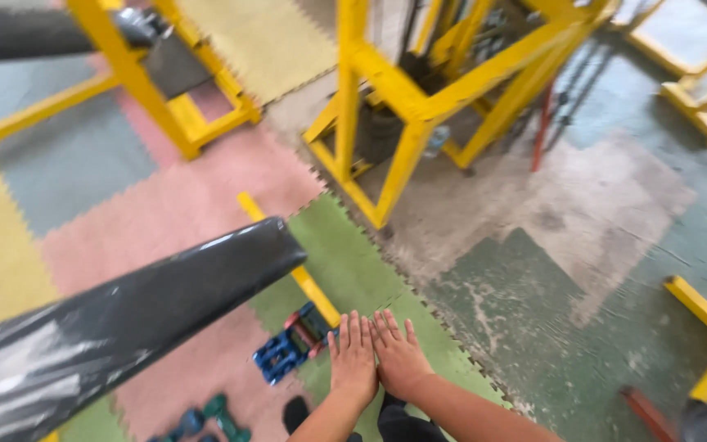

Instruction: Moving dumbbells between the floor and a weight rack to organize them.

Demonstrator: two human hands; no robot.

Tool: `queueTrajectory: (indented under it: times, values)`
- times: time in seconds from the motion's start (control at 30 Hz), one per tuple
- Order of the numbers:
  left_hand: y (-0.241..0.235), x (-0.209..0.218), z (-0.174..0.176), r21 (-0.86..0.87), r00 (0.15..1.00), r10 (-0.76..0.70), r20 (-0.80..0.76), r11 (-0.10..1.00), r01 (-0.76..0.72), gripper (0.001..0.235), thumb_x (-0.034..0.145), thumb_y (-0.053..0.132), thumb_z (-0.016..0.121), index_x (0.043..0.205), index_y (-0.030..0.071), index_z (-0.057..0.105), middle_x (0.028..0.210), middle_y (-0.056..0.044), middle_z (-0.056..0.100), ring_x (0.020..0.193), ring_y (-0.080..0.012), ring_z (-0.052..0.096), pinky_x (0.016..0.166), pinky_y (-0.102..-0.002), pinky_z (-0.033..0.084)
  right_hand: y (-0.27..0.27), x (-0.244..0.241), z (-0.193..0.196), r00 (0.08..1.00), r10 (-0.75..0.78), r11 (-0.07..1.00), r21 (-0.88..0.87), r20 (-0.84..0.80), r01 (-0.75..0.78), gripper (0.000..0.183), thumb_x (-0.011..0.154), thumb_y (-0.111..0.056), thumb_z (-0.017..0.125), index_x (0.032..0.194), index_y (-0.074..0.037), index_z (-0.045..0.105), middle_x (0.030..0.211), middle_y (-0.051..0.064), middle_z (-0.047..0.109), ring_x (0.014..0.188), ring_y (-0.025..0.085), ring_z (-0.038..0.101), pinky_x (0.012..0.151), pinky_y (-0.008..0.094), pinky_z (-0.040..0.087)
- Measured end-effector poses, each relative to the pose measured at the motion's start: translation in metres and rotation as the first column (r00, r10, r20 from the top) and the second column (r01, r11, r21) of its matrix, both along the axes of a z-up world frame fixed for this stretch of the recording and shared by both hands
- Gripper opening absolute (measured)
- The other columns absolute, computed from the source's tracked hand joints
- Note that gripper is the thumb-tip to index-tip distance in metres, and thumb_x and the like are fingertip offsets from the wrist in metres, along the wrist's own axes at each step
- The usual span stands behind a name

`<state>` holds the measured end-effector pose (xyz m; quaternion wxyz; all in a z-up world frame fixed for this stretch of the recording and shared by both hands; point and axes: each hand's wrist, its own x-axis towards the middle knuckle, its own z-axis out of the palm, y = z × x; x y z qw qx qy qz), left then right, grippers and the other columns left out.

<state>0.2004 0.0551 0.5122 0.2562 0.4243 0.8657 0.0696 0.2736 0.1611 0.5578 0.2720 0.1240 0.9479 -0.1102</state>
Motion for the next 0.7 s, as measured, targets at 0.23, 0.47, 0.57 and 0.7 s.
queueTrajectory:
  times: [0.23, 0.47, 0.57, 0.7]
  values:
    - [0.012, 0.006, 0.064, 0.132, 0.939, -0.329, -0.098, 0.931, 0.340, 0.094, 0.083, 0.024, 0.067, 0.157, 0.000, 0.015, 0.167, -0.021, 0.006, 0.155, -0.0399, 0.000, 0.119, -0.066, 0.000, -0.004, 0.051, 0.048, 0.930, -0.281, 0.955, 0.022, -0.239, 0.295, 0.090, 0.086, -0.029, 0.065, 0.158, 0.000, 0.019, 0.167, 0.020, 0.013, 0.155, 0.037, 0.003, 0.119, 0.065, 0.004]
    - [0.026, 0.046, 0.068, 0.302, 0.667, -0.726, -0.168, 0.607, 0.736, 0.099, 0.080, 0.031, 0.070, 0.157, -0.001, 0.018, 0.167, -0.022, 0.009, 0.153, -0.0412, 0.003, 0.116, -0.068, 0.000, -0.063, 0.122, 0.066, 0.635, -0.667, 0.691, -0.003, -0.391, 0.723, 0.090, 0.084, -0.027, 0.066, 0.157, 0.001, 0.021, 0.166, 0.021, 0.016, 0.154, 0.038, 0.006, 0.118, 0.066, 0.004]
    - [0.021, 0.082, 0.069, 0.354, 0.521, -0.827, -0.212, 0.432, 0.830, 0.098, 0.079, 0.030, 0.070, 0.156, -0.001, 0.019, 0.167, -0.022, 0.011, 0.152, -0.0416, 0.004, 0.116, -0.068, 0.001, -0.102, 0.157, 0.071, 0.466, -0.784, 0.511, 0.000, -0.411, 0.860, 0.090, 0.083, -0.024, 0.066, 0.158, 0.000, 0.021, 0.166, 0.022, 0.017, 0.154, 0.039, 0.006, 0.117, 0.066, 0.005]
    - [0.013, 0.135, 0.106, 0.347, 0.312, -0.943, -0.120, 0.254, 0.903, 0.098, 0.082, 0.030, 0.070, 0.158, 0.000, 0.016, 0.170, -0.022, 0.007, 0.152, -0.0426, 0.001, 0.117, -0.068, 0.000, -0.149, 0.202, 0.090, 0.197, -0.897, 0.239, -0.060, -0.396, 0.969, 0.090, 0.083, -0.021, 0.065, 0.159, -0.005, 0.020, 0.166, 0.019, 0.016, 0.155, 0.038, 0.006, 0.117, 0.067, 0.005]
